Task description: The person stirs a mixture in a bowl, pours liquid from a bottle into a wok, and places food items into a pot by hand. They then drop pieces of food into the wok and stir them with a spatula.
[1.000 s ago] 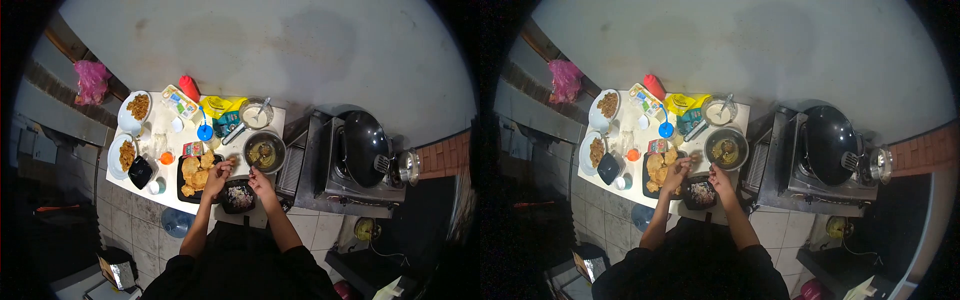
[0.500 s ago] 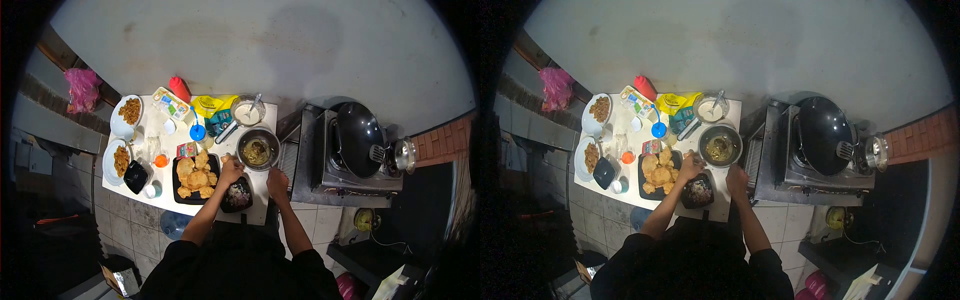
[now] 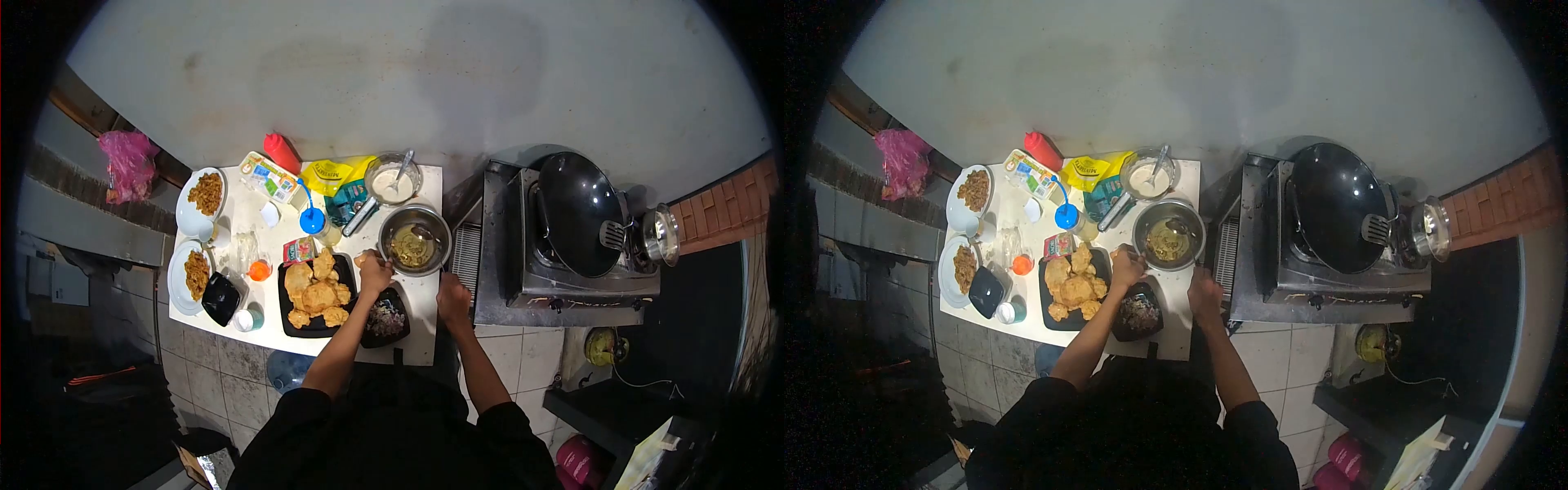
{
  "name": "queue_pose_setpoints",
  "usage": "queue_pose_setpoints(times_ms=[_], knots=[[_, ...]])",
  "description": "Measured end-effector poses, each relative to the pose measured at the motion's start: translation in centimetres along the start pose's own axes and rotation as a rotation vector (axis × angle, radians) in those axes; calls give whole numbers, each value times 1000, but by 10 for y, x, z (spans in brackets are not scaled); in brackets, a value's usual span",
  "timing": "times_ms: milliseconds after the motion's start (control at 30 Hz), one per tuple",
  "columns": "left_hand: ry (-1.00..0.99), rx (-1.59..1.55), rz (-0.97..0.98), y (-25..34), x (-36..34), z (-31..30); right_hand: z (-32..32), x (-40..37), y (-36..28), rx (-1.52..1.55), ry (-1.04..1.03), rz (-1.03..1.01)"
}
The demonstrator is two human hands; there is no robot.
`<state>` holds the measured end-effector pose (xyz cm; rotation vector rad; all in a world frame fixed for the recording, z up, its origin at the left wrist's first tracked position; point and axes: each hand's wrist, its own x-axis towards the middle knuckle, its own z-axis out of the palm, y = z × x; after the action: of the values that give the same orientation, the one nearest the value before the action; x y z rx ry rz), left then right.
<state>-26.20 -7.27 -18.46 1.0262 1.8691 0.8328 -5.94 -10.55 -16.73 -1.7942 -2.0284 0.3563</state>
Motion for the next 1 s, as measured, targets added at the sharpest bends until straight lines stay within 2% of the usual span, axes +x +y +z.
queue_pose_setpoints(times_ms=[133, 200, 300, 433, 500, 533, 600, 733, 833, 900, 1000], knots=[[10, -56, -9, 27, -9, -7, 4, 3, 3, 1, 9, 3], [89, 41, 191, 19, -10, -6, 4, -1, 4, -13, 78, -40], [51, -30, 120, 7, -2, -2, 8, 0, 8, -27, -6, 27], [85, 56, 210, -4, 3, 2, 3, 0, 10, 34, 70, -22], [4, -74, 96, 8, -3, -3, 6, 2, 12, -49, -75, 21], [2, -72, 98, 16, -8, -5, 7, 1, 11, -47, -73, 24], [39, -33, 90, 29, -12, -8, 8, 2, 10, -5, 15, 20], [3, -15, 91, 20, -7, -6, 10, 0, 11, 0, 11, 33], [-20, -149, 62, 16, -2, -4, 3, 2, 9, 21, 11, 31], [-72, -109, 78, 18, -1, -8, -4, 3, 5, 57, 60, 25], [-34, -5, 140, 29, -6, -15, -21, 4, -1, 151, 121, -21]])
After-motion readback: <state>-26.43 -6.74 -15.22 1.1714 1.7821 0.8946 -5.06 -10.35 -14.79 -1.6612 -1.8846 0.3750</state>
